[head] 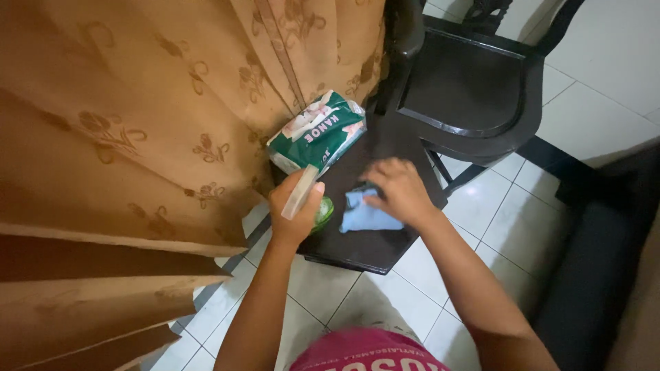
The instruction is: The person cleans a small wooden side table and a bed frame using a spray bottle and a cloth. They spray the surfaces and wipe them down, moving from the table to the bed.
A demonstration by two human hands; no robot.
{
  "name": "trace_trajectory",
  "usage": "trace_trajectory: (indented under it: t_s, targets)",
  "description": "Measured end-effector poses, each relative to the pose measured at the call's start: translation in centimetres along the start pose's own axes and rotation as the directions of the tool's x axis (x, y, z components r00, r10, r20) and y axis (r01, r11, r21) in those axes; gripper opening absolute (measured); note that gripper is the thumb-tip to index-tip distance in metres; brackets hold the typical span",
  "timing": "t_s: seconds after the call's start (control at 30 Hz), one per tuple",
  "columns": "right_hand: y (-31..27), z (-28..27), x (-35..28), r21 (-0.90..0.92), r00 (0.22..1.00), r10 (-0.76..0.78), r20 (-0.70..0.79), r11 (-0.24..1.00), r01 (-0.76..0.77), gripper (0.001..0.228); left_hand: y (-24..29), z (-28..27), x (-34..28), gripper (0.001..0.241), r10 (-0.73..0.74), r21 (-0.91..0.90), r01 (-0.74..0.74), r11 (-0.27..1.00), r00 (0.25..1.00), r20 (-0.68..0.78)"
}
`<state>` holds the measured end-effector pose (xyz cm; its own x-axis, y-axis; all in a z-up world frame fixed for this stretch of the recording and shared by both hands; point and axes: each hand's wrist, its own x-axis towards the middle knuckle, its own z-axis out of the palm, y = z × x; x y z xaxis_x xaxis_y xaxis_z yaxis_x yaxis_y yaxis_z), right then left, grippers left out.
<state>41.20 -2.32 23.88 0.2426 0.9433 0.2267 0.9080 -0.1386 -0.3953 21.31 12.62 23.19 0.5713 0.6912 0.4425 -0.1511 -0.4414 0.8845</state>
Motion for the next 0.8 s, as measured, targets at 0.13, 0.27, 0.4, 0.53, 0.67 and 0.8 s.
trace_trajectory:
  t_s: [0.13, 0.27, 0.4, 0.53, 0.67, 0.8]
  targets:
    - [2.6, 4.6, 0.2, -0.109, 0.997, -0.005, -0.073, 0.994, -0.003, 0.025, 0.1, -0.1, -0.1, 0.029, 0.009, -0.015, -0.009, 1.000, 1.000, -0.006]
    - [2.2, 4.2, -0.1, -0.023, 0.987, -0.013, -0.159, 1.000, 0.010, 0.017, 0.6, -0.2, 0.0, 0.028, -0.019, -0.013, 0.019, 1.000, 1.000, 0.008]
    - [2.7, 3.3, -1.4, -0.021, 0.940, -0.267, -0.211, 0.963, 0.269, 0.015, 0.8, -0.2, 0.2, 0.025, -0.079, -0.018, 0.079, 0.997, 0.997, 0.016]
    - [0.5, 3.2, -2.5, 0.018, 0.930, -0.358, -0.081, 0.932, 0.361, 0.025, 0.6, -0.1, 0.0, 0.025, -0.136, -0.022, 0.137, 0.990, 0.990, 0.038]
    - [1.3, 3.3, -3.1, -0.140, 0.964, -0.262, 0.039, 0.954, 0.265, 0.050, 0.8, -0.1, 0.0, 0.025, -0.113, 0.026, 0.112, 0.993, 0.993, 0.027]
    - [6.4, 3.9, -1.4, -0.530, 0.949, 0.289, -0.122, 0.790, -0.309, 0.045, 0.8, -0.2, -0.3, 0.026, -0.081, -0.029, 0.082, 0.996, 0.996, 0.031]
